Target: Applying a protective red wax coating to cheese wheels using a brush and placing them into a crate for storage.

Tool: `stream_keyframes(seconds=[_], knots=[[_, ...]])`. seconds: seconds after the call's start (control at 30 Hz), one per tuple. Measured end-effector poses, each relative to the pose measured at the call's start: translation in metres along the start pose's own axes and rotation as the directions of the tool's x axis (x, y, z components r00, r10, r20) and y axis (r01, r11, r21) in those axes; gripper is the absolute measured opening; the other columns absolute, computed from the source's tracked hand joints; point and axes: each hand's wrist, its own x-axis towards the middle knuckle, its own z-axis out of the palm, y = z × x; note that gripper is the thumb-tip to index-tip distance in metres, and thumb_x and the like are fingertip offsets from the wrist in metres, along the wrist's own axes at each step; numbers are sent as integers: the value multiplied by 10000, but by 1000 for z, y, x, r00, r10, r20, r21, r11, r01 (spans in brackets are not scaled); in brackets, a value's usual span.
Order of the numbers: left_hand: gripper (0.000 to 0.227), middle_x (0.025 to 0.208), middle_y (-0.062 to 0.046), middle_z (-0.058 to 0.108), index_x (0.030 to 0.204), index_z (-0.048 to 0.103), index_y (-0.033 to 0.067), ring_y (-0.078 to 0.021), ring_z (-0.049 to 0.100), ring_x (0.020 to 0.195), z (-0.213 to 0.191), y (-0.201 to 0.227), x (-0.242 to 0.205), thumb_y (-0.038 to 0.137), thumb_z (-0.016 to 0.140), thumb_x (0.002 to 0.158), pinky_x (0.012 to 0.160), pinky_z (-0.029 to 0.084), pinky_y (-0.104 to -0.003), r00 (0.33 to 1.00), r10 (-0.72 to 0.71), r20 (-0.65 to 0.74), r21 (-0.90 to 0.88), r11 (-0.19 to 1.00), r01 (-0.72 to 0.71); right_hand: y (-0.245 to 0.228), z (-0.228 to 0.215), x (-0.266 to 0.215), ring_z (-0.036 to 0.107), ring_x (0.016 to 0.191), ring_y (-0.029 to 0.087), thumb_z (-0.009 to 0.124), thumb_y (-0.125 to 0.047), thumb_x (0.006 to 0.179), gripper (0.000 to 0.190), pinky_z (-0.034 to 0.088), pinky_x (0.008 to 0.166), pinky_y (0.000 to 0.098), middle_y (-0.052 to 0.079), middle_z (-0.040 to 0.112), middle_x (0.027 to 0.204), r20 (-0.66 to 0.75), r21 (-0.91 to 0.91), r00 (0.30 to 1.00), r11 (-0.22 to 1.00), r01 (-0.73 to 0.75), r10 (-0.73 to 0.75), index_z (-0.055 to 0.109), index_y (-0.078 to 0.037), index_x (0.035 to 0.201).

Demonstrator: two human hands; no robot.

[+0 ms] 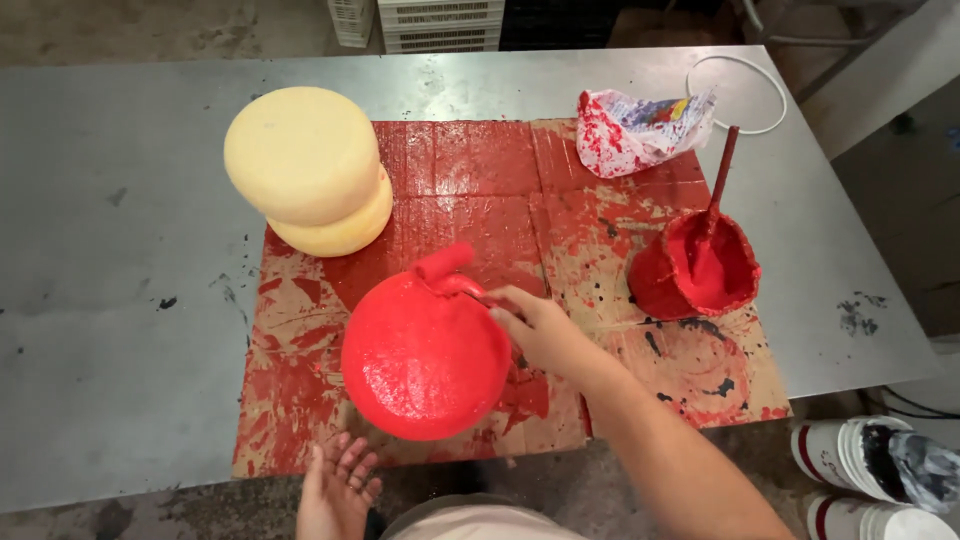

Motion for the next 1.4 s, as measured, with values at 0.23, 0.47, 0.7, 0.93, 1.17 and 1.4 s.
stream_keyframes(seconds=[0.23, 0.47, 0.7, 0.93, 1.17, 1.4], knots=[[638, 1342, -78, 599, 1395, 573, 196, -288, 567, 1172, -32, -16, 31, 675, 430, 998, 838, 420, -427, 1000, -10, 6, 5, 1000, 10, 164, -34, -34, 416, 515, 104, 540, -262, 1040, 329, 346, 544, 261, -18, 510, 626, -22, -75, 1000, 997, 10, -12, 749, -198, 1286], [638, 1450, -49, 583, 1346, 565, 308, -303, 539, 1283, -79, -36, 94, 810, 380, 999, 911, 429, -544, 993, -35, 113, 37, 999, 31, 257, -64, -59, 435, 476, 120, 628, -251, 982, 243, 394, 501, 275, 30, 491, 536, -501, 263, 865, 946, 188, -33, 672, -102, 1170], [664, 1473, -64, 566, 1298, 542, 245, -317, 531, 1336, -46, -32, 72, 811, 381, 990, 985, 417, -558, 999, -47, -9, 64, 997, 47, 303, -80, 6, 549, 588, 128, 400, -270, 1125, 208, 466, 584, 317, -18, 592, 696, -803, 82, 595, 986, 145, -21, 526, -105, 1113], [706, 1489, -159, 575, 1255, 597, 232, -419, 514, 1370, -99, -49, 126, 858, 365, 1026, 995, 412, -698, 992, -25, 126, 23, 999, 23, 378, -38, 91, 627, 703, 265, 390, -354, 1092, 268, 467, 717, 440, 40, 649, 754, -842, 32, 537, 990, 139, -48, 472, -102, 1125], [693, 1534, -140, 502, 1428, 493, 217, -392, 467, 1370, -105, -46, 128, 745, 328, 1012, 1081, 349, -686, 990, -117, 81, -15, 993, 118, 396, -35, 115, 603, 691, 223, 394, -353, 1119, 307, 461, 794, 392, 31, 670, 735, -861, 220, 500, 955, 197, 95, 494, -65, 1078], [679, 1378, -141, 618, 1404, 576, 181, -329, 573, 1275, -43, -35, 77, 663, 494, 932, 958, 459, -542, 992, -128, 6, -111, 986, 128, 401, -24, 107, 544, 541, 274, 463, -336, 1149, 299, 463, 532, 384, 130, 676, 750, -785, 394, 558, 912, 117, 268, 558, -53, 1139]])
